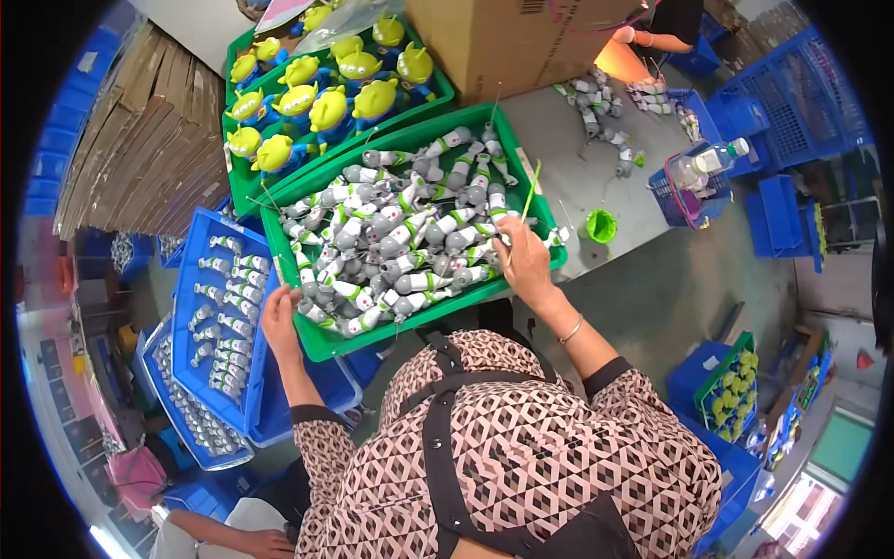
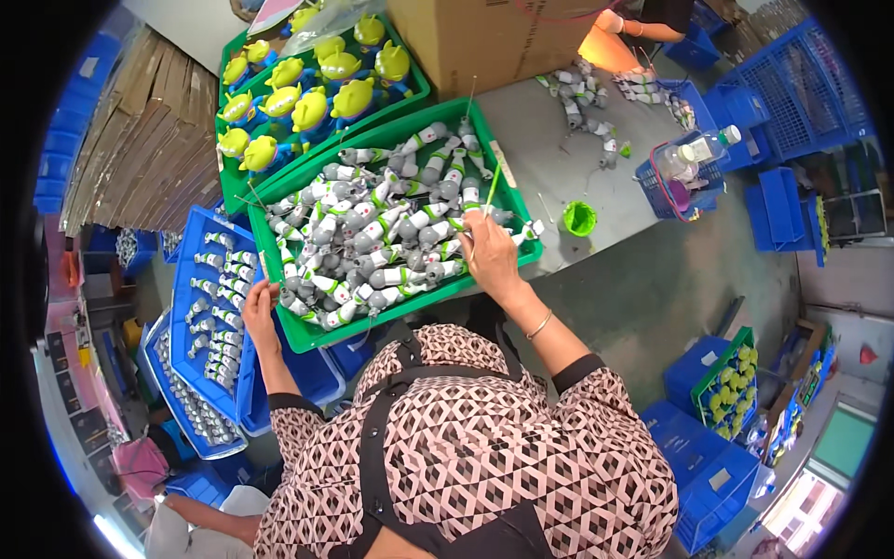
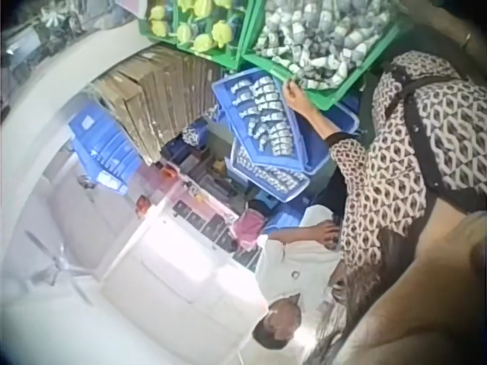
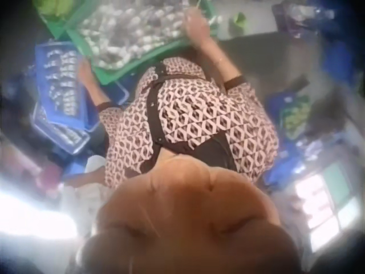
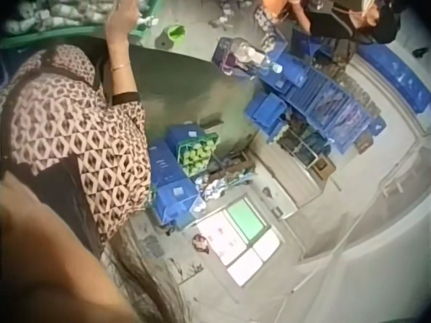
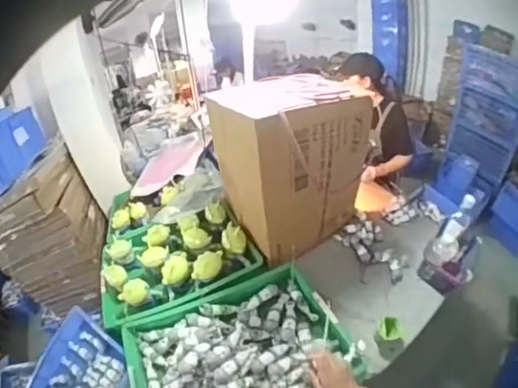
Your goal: The person paints toy figurines by dipping a stick into paint, applying it to the figurines, and placing them into a tray.
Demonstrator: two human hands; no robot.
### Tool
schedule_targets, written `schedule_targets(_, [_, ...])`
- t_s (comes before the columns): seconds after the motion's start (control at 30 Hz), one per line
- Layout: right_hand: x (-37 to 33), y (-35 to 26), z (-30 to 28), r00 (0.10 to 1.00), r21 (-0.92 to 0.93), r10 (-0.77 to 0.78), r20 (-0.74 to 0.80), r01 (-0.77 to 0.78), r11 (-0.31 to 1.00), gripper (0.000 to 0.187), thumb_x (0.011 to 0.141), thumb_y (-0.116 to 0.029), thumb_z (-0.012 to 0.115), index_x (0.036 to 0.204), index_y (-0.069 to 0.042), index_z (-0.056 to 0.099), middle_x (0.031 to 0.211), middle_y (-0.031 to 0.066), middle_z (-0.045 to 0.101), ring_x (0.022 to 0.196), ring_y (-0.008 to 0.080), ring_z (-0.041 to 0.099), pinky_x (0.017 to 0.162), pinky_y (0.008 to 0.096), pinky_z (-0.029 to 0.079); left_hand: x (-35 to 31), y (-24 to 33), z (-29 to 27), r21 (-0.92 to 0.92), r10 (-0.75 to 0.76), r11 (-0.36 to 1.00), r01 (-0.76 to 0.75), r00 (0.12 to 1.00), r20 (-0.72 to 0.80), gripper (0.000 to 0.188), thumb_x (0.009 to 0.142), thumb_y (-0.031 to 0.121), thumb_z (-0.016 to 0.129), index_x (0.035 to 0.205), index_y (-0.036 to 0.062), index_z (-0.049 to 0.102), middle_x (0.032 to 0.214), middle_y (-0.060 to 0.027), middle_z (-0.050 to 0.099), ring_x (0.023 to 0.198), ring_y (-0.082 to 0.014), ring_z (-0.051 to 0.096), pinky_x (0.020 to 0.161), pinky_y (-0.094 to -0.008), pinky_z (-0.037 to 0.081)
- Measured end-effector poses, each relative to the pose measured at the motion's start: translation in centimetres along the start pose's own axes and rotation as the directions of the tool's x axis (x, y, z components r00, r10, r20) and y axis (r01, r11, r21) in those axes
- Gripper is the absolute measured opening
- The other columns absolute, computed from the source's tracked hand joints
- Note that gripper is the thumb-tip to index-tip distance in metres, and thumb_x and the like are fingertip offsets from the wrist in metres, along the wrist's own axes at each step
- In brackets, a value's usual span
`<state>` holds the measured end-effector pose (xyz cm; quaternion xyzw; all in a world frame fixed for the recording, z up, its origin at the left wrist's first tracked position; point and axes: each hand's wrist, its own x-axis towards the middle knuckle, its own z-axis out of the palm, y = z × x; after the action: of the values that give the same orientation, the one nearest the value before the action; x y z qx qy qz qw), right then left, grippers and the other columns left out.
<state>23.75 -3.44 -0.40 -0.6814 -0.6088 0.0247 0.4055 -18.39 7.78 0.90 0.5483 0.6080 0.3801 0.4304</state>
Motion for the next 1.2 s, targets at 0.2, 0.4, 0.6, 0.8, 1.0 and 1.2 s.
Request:
schedule_targets(0.2, [-1.4, 3.9, 1.5, 0.948, -0.239, 0.080, 0.307, -0.005, 0.971, 0.051, 0.068, -0.019, 0.079, 0.106, -0.003, 0.049, 0.102, 0.0185, 0.054, 0.088, 0.0327, 0.057, 0.068, 0.0408, 0.043, 0.5, 4.3, 7.3, -0.049, 0.045, 0.998, -0.042, 0.996, 0.072, 0.024, 0.096, 0.017, 0.053, 0.112, 0.0033, 0.063, 0.099, -0.0081, 0.070, 0.087, -0.0123, 0.064, 0.076, -0.0256, 0.048])
schedule_targets(0.4, [-1.0, 5.5, 0.5, 0.950, -0.056, 0.227, 0.216, -0.220, 0.974, 0.044, 0.070, -0.007, 0.072, 0.105, -0.002, 0.046, 0.103, 0.0182, 0.050, 0.091, 0.0360, 0.055, 0.075, 0.0439, 0.046, 0.9, 6.2, 11.6, -0.109, 0.114, 0.989, -0.096, 0.978, 0.175, 0.023, 0.096, 0.011, 0.050, 0.110, -0.0016, 0.062, 0.099, -0.0100, 0.069, 0.091, -0.0142, 0.064, 0.082, -0.0259, 0.049])
schedule_targets(0.6, [2.0, 9.0, -1.9, 0.990, 0.131, 0.134, 0.055, -0.140, 0.982, 0.037, 0.074, 0.003, 0.063, 0.105, -0.001, 0.044, 0.106, 0.0177, 0.047, 0.096, 0.0365, 0.052, 0.080, 0.0434, 0.045, 0.9, 7.4, 15.5, -0.187, 0.130, 0.978, -0.092, 0.970, 0.205, 0.020, 0.095, 0.008, 0.051, 0.107, -0.0025, 0.063, 0.099, -0.0063, 0.066, 0.094, -0.0152, 0.065, 0.084, -0.0265, 0.050])
schedule_targets(0.8, [7.2, 9.2, -3.9, 0.992, 0.158, -0.123, -0.036, 0.127, 0.979, 0.036, 0.076, 0.008, 0.063, 0.106, -0.002, 0.046, 0.109, 0.0186, 0.050, 0.094, 0.0371, 0.055, 0.078, 0.0421, 0.048, 0.6, 9.6, 19.0, -0.166, 0.160, 0.980, -0.114, 0.939, 0.303, 0.019, 0.095, 0.007, 0.052, 0.106, -0.0023, 0.064, 0.098, -0.0064, 0.067, 0.096, -0.0152, 0.065, 0.084, -0.0257, 0.049])
schedule_targets(1.0, [11.6, 6.1, -8.2, 0.993, 0.527, -0.105, 0.048, 0.065, 0.847, 0.035, 0.080, 0.008, 0.064, 0.110, -0.001, 0.047, 0.110, 0.0111, 0.052, 0.098, 0.0190, 0.057, 0.084, 0.0312, 0.051, 1.2, 12.3, 22.6, -0.064, 0.345, 0.935, -0.349, 0.855, 0.387, 0.018, 0.091, 0.009, 0.055, 0.102, 0.0017, 0.067, 0.099, -0.0063, 0.066, 0.089, -0.0135, 0.062, 0.080, -0.0268, 0.048])
schedule_targets(1.2, [12.2, 4.8, -7.8, 0.769, 0.814, -0.267, 0.581, -0.552, 0.180, 0.035, 0.083, -0.003, 0.068, 0.112, -0.004, 0.048, 0.115, 0.0091, 0.051, 0.106, 0.0179, 0.053, 0.095, 0.0325, 0.043, 0.8, 13.5, 23.9, 0.016, 0.310, 0.927, -0.375, 0.789, 0.529, 0.021, 0.093, 0.016, 0.055, 0.104, 0.0022, 0.066, 0.099, -0.0072, 0.067, 0.092, -0.0159, 0.062, 0.081, -0.0285, 0.048])
